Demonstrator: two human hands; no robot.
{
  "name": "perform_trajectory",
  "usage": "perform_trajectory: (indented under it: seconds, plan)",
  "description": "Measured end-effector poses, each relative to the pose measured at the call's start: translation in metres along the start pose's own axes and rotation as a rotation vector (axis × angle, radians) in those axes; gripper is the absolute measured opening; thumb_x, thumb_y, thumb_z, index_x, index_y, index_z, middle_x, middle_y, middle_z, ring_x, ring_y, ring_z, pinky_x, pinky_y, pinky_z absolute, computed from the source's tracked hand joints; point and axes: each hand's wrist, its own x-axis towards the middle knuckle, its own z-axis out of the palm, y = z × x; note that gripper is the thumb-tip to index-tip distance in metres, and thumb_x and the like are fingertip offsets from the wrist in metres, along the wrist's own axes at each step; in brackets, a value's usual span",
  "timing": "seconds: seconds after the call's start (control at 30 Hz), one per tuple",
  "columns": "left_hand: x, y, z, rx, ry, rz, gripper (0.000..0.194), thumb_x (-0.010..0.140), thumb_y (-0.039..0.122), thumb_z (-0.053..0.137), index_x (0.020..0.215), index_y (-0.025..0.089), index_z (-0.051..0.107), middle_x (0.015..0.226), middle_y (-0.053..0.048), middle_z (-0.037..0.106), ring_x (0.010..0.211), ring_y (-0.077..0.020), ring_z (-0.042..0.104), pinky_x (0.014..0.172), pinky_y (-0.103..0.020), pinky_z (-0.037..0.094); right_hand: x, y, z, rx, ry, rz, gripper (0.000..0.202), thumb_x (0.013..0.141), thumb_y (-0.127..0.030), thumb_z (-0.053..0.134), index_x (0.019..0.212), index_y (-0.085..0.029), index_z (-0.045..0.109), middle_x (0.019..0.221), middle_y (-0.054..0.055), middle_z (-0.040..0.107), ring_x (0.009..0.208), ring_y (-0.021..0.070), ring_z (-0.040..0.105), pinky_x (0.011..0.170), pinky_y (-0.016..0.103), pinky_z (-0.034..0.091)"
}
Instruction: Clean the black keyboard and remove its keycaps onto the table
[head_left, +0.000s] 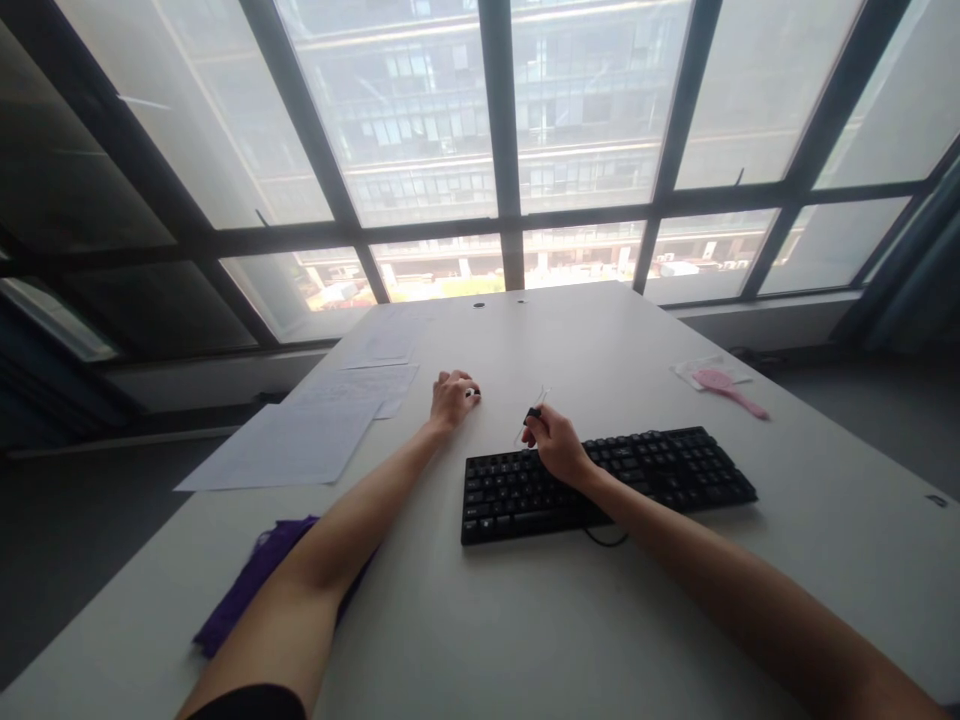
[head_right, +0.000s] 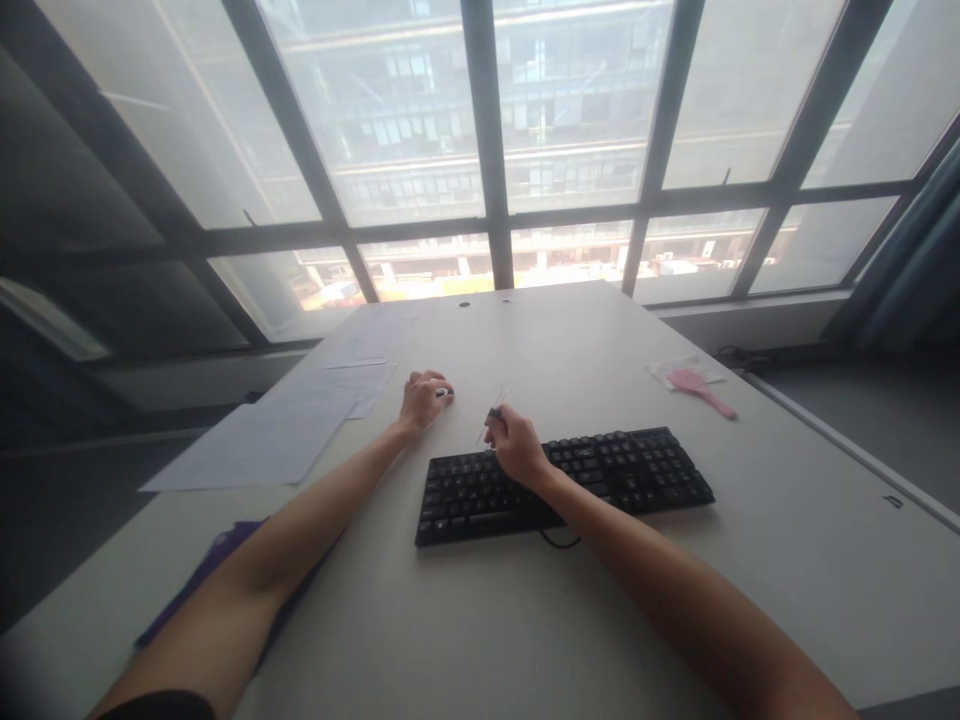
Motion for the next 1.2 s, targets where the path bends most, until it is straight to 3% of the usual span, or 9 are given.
perform_trajectory:
  seconds: [0.23, 0.33, 0.53, 0.87, 1.07, 1.2]
  plan:
    - [0.0, -0.005, 0.009, -0.032, 0.023, -0.122, 0.016, 0.08, 0.029, 0.074, 0.095, 0.026, 0.078, 0.121, -0.006, 0.064, 0.115, -0.0307, 0.048, 0.098, -0.043, 0.041, 0.0, 0.0, 0.0, 0.008, -0.02, 0.005, 0.018, 0.095, -0.03, 0.048, 0.079, -0.022, 0.05, 0.066, -0.001, 0.065, 0.059, 0.014, 0.06, 0.061, 0.026, 0.045]
    - [-0.001, -0.005, 0.009, -0.048, 0.016, -0.12, 0.021, 0.082, 0.029, 0.072, 0.102, 0.027, 0.077, 0.124, -0.007, 0.064, 0.115, -0.0312, 0.047, 0.099, -0.045, 0.041, -0.001, 0.001, 0.0, 0.002, -0.021, 0.002, 0.018, 0.096, -0.03, 0.048, 0.079, -0.022, 0.051, 0.066, -0.001, 0.065, 0.059, 0.0139, 0.06, 0.062, 0.026, 0.045]
    - [-0.001, -0.006, 0.009, -0.059, 0.004, -0.13, 0.016, 0.081, 0.027, 0.073, 0.096, 0.027, 0.078, 0.125, -0.008, 0.063, 0.116, -0.0329, 0.045, 0.098, -0.048, 0.041, -0.001, 0.001, 0.0, 0.009, -0.028, -0.002, 0.017, 0.096, -0.03, 0.048, 0.081, -0.022, 0.051, 0.067, -0.001, 0.066, 0.059, 0.0139, 0.06, 0.061, 0.026, 0.046]
    - [-0.002, -0.009, 0.01, -0.086, 0.022, -0.157, 0.023, 0.079, 0.028, 0.074, 0.101, 0.026, 0.077, 0.123, -0.008, 0.064, 0.117, -0.0328, 0.048, 0.098, -0.045, 0.041, 0.0, 0.004, 0.001, 0.041, -0.036, -0.006, 0.017, 0.096, -0.029, 0.047, 0.08, -0.022, 0.05, 0.067, -0.001, 0.065, 0.058, 0.0141, 0.06, 0.061, 0.027, 0.046]
    - [0.004, 0.001, -0.012, -0.138, 0.086, -0.177, 0.026, 0.083, 0.027, 0.069, 0.108, 0.023, 0.074, 0.121, -0.009, 0.067, 0.113, -0.0293, 0.054, 0.101, -0.045, 0.042, 0.001, 0.003, 0.0, 0.046, 0.015, -0.005, 0.017, 0.095, -0.03, 0.048, 0.08, -0.022, 0.05, 0.068, 0.0, 0.066, 0.061, 0.0149, 0.061, 0.064, 0.028, 0.047]
    - [-0.009, 0.032, -0.034, -0.268, 0.04, -0.068, 0.028, 0.089, 0.016, 0.053, 0.109, 0.018, 0.071, 0.104, -0.007, 0.073, 0.091, -0.0213, 0.064, 0.095, -0.038, 0.049, 0.002, 0.002, -0.001, 0.048, 0.077, -0.032, 0.017, 0.094, -0.031, 0.049, 0.08, -0.022, 0.052, 0.072, 0.001, 0.066, 0.065, 0.0161, 0.061, 0.065, 0.029, 0.047]
